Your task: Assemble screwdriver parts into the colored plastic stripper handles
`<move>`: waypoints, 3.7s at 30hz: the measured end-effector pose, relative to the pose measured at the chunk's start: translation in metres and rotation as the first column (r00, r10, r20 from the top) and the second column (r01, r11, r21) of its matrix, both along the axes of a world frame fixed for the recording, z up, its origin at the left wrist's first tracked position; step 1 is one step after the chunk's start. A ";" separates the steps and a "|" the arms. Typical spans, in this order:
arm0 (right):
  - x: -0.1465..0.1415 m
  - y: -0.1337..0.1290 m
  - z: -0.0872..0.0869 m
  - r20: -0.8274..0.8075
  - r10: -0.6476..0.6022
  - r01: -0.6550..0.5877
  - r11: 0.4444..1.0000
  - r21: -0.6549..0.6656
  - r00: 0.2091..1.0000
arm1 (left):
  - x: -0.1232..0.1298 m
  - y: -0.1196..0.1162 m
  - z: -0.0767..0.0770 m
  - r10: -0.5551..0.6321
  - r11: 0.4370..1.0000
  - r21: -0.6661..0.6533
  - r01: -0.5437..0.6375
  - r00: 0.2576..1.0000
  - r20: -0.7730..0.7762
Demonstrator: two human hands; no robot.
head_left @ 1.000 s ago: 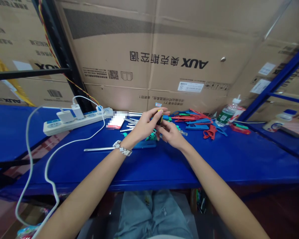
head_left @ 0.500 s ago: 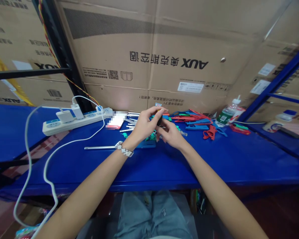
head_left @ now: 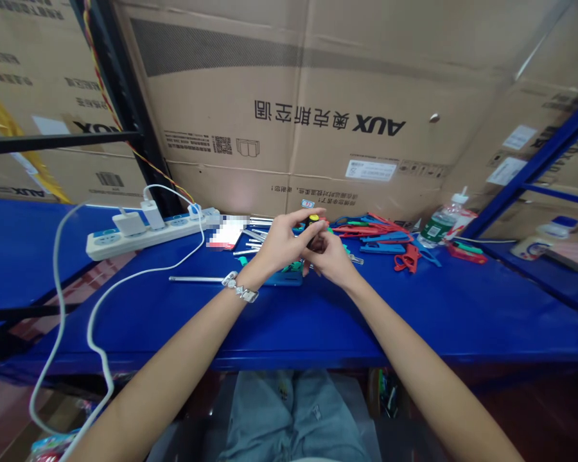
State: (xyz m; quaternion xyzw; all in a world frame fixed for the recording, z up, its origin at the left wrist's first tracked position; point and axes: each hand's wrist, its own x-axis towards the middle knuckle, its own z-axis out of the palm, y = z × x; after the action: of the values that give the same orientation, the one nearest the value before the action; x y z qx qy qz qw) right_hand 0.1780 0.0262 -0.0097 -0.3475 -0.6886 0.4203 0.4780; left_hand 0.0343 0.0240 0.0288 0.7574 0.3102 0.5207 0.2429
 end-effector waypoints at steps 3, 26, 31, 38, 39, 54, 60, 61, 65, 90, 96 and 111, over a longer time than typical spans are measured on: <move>-0.001 -0.002 -0.003 -0.028 0.024 -0.025 0.998 -0.053 0.999 | -0.012 0.002 -0.007 0.055 0.998 0.009 -0.054 0.998 -0.042; -0.015 0.003 -0.004 0.070 -0.068 0.067 0.997 0.025 0.995 | -0.057 -0.001 -0.066 -0.076 0.994 -0.107 0.019 0.827 -0.558; -0.014 -0.003 -0.003 0.071 0.048 -0.047 0.999 -0.010 0.996 | -0.055 -0.005 -0.062 -0.113 0.989 -0.144 0.039 0.829 -0.548; -0.007 -0.001 -0.006 0.021 0.022 -0.023 0.999 0.029 1.000 | -0.053 -0.008 -0.061 -0.074 0.991 -0.137 -0.006 0.816 -0.574; -0.009 0.000 -0.008 -0.003 -0.011 0.011 0.999 0.041 1.000 | -0.053 -0.008 -0.061 -0.079 0.990 -0.141 -0.003 0.816 -0.573; -0.013 0.001 -0.007 0.030 -0.049 0.046 0.996 0.072 0.998 | -0.052 -0.006 -0.064 -0.054 0.995 -0.097 -0.004 0.810 -0.585; -0.030 0.001 -0.010 -0.023 -0.135 0.136 0.990 0.043 0.991 | -0.052 -0.005 -0.066 -0.069 0.993 -0.115 0.009 0.845 -0.531; -0.031 0.000 -0.010 -0.024 -0.122 0.123 0.992 0.016 0.992 | -0.052 -0.005 -0.066 -0.077 0.992 -0.122 0.014 0.844 -0.531; -0.025 -0.003 -0.009 -0.019 0.018 -0.018 0.999 -0.048 1.000 | -0.053 -0.007 -0.063 -0.112 0.989 -0.143 0.041 0.835 -0.539; -0.007 -0.002 -0.012 -0.081 -0.007 0.004 0.999 -0.046 0.997 | -0.054 -0.003 -0.068 -0.059 0.995 -0.095 0.005 0.817 -0.574; -0.009 -0.001 -0.016 -0.083 -0.161 0.165 0.985 0.045 0.984 | -0.054 -0.003 -0.068 -0.029 0.997 -0.073 -0.019 0.798 -0.602; -0.013 -0.001 -0.010 -0.042 -0.022 0.024 0.999 0.036 0.999 | -0.052 -0.009 -0.065 -0.027 0.997 -0.075 -0.026 0.776 -0.630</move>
State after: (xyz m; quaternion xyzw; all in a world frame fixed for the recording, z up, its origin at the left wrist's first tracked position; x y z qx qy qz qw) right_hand 0.1648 0.0249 -0.0194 -0.3378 -0.6820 0.4093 0.5033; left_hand -0.0180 0.0152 -0.0365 0.8777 0.3940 0.2244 0.1550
